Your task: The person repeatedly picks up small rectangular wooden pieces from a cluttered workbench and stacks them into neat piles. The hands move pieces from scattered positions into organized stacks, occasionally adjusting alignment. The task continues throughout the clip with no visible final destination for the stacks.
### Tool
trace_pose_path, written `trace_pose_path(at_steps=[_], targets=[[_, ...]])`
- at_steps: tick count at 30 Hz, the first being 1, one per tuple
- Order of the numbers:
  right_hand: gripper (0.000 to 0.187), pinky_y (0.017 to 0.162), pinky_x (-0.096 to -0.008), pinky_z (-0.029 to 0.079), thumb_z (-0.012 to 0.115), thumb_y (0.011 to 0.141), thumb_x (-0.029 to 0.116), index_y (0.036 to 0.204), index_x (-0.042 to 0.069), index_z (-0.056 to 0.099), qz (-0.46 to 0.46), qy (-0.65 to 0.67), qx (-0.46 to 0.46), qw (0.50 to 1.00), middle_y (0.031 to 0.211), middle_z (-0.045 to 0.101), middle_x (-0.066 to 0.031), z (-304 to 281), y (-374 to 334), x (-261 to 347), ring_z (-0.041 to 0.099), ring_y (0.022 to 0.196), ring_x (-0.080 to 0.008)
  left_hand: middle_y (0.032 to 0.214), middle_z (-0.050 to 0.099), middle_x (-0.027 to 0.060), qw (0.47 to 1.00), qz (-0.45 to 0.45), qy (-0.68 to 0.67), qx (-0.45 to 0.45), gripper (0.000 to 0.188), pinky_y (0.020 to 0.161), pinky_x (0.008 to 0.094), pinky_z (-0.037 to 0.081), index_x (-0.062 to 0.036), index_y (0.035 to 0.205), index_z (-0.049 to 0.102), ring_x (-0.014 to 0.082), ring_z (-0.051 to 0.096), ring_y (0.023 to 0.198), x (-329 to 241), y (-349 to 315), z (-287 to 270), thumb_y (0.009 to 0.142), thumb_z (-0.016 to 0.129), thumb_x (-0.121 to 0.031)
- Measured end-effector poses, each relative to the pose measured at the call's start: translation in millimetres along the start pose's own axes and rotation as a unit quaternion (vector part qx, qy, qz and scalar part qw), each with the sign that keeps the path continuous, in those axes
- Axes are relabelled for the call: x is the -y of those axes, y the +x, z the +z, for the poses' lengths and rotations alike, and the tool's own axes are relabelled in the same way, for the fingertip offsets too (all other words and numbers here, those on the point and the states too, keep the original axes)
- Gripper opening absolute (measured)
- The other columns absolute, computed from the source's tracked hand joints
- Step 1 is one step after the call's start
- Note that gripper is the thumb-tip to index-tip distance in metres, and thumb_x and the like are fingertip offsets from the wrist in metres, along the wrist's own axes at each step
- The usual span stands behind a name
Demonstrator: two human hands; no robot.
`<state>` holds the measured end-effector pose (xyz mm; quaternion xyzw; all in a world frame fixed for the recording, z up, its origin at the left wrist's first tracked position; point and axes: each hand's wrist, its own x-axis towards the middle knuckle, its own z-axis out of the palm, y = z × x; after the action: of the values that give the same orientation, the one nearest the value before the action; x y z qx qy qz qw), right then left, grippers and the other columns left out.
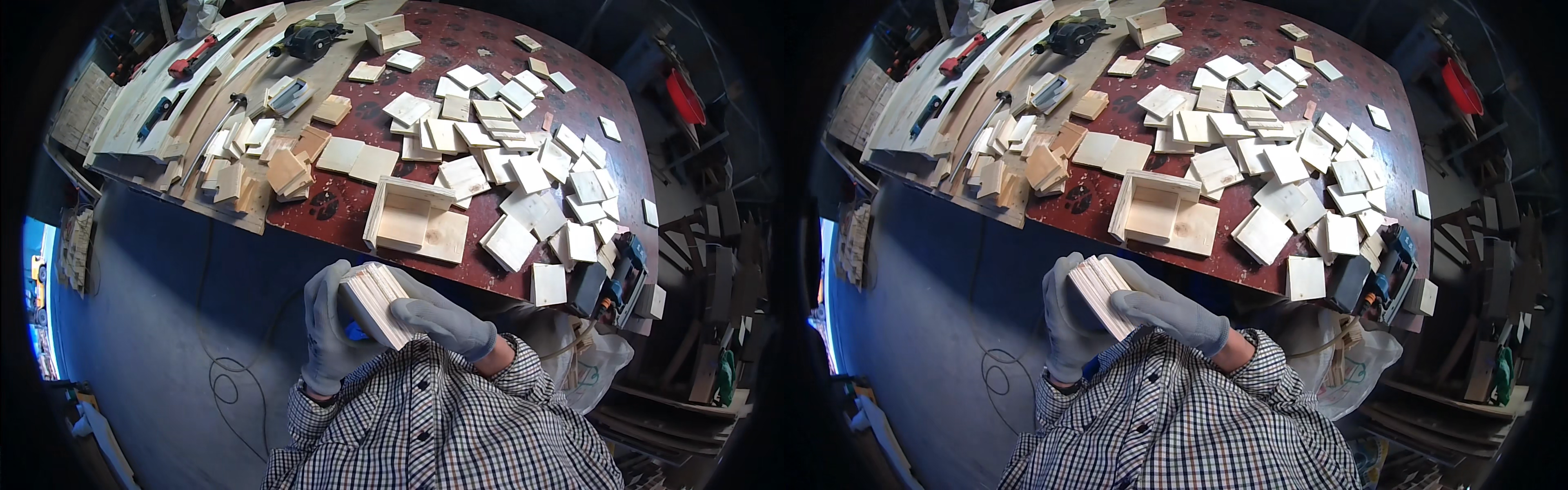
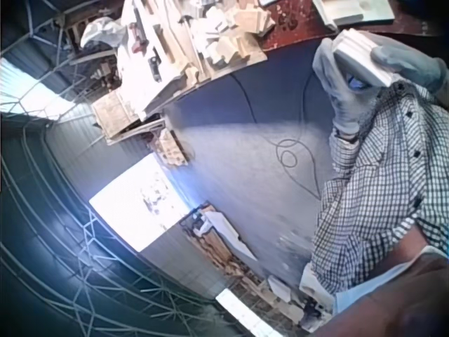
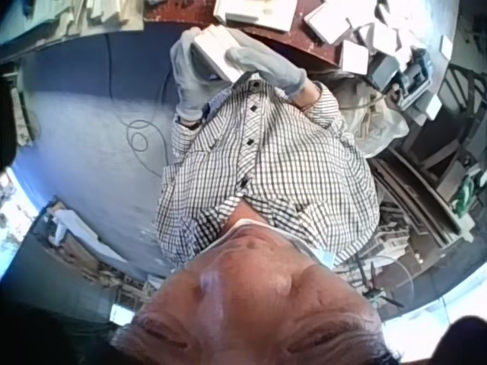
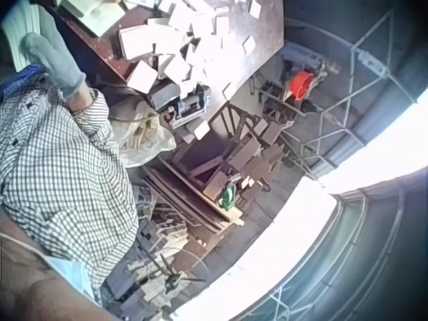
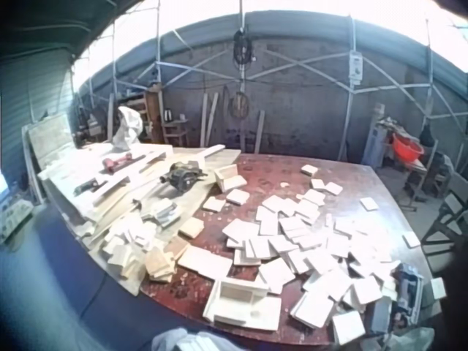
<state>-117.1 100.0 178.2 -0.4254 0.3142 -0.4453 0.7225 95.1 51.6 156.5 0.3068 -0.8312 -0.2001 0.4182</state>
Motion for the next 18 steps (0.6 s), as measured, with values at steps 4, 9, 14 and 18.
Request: trace_pose_path(at_steps=[4,9,14,18], targets=[[0.084,0.126,-0.0394,0.029,0.052,0.109,0.054,0.167,-0.002,0.027,-0.005,-0.002,-0.008,1.000,0.157,0.043,-0.0166,-3,0,-9,0.040,0.148,-0.0246,0.149,0.050,0.0208,1.000,-0.002,-0.001,0.006,0.124,0.110,0.0484,0.051,0.0023,0.160,0.032,0.0378,0.052,0.136,1,-2,-1,0.067,0.102,-0.041],[0.086,0.120,-0.0401,0.039,0.054,0.110,0.053,0.168,-0.001,0.022,-0.004,-0.014,-0.060,0.998,0.152,0.047,-0.0182,-4,-3,-6,0.048,0.141,-0.0259,0.149,0.051,0.0217,1.000,-0.014,0.018,0.005,0.123,0.111,0.0501,0.048,0.0039,0.160,0.032,0.0395,0.051,0.135,5,-7,2,0.069,0.100,-0.042],[0.097,0.113,-0.0419,0.048,0.065,0.103,0.052,0.169,-0.001,0.018,0.016,-0.067,-0.230,0.971,0.144,0.053,-0.0215,-40,-28,-19,0.058,0.130,-0.0299,0.150,0.051,0.0228,0.999,-0.036,0.036,0.005,0.123,0.114,0.0505,0.045,0.0062,0.162,0.026,0.0393,0.051,0.136,9,-10,-3,0.072,0.097,-0.040],[0.110,0.118,-0.0509,0.039,0.081,0.085,0.047,0.165,-0.004,0.025,-0.012,-0.554,-0.386,0.738,0.144,0.052,-0.0248,-76,-45,-21,0.053,0.132,-0.0394,0.148,0.050,0.0230,0.997,-0.074,0.005,0.010,0.123,0.115,0.0495,0.044,0.0067,0.163,0.024,0.0381,0.052,0.136,16,-14,-4,0.073,0.096,-0.037]])
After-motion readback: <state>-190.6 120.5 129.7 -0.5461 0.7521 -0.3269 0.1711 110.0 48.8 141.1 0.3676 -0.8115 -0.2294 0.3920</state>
